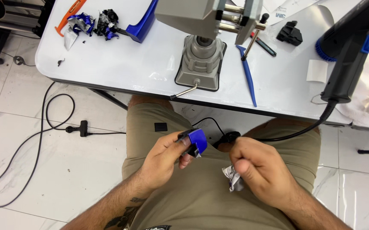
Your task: The person wraps a small black object with blue metallic foil, repeatedly folding and smoothing the edges by hand. The person uses a blue plastic pry tool to tuck and crease the foil around the object's contours. The wrapped object is held and adjusted throughout the process.
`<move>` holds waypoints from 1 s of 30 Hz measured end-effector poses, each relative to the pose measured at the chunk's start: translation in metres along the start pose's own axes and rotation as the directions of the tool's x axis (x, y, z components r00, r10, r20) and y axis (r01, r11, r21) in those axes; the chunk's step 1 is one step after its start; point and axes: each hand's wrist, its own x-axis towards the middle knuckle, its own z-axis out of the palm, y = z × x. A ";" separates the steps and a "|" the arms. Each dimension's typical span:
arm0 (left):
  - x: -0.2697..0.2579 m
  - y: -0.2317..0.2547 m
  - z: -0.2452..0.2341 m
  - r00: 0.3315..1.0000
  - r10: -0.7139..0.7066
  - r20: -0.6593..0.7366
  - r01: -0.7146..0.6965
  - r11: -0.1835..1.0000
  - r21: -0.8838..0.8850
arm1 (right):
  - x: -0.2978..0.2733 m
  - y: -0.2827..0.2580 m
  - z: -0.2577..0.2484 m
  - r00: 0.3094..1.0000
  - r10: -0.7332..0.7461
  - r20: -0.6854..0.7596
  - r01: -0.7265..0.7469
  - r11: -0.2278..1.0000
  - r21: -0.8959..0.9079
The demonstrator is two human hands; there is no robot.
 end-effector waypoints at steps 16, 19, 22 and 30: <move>0.017 -0.011 0.028 0.947 0.235 0.218 -0.282 0.933 0.222 | 0.010 0.000 0.020 0.996 -0.005 -0.084 -0.017 0.967 -0.256; 0.016 0.002 0.031 0.951 0.203 0.235 -0.258 0.937 0.235 | 0.010 0.004 0.019 0.992 -0.091 -0.091 0.062 0.956 -0.286; 0.012 0.013 0.028 0.889 0.430 0.159 -0.458 0.811 0.365 | 0.010 0.008 0.015 0.988 -0.123 -0.094 0.089 0.947 -0.307; 0.002 0.059 0.033 0.825 0.428 0.369 -0.564 0.574 0.594 | 0.005 0.013 0.011 0.955 -0.295 -0.037 0.266 0.902 -0.340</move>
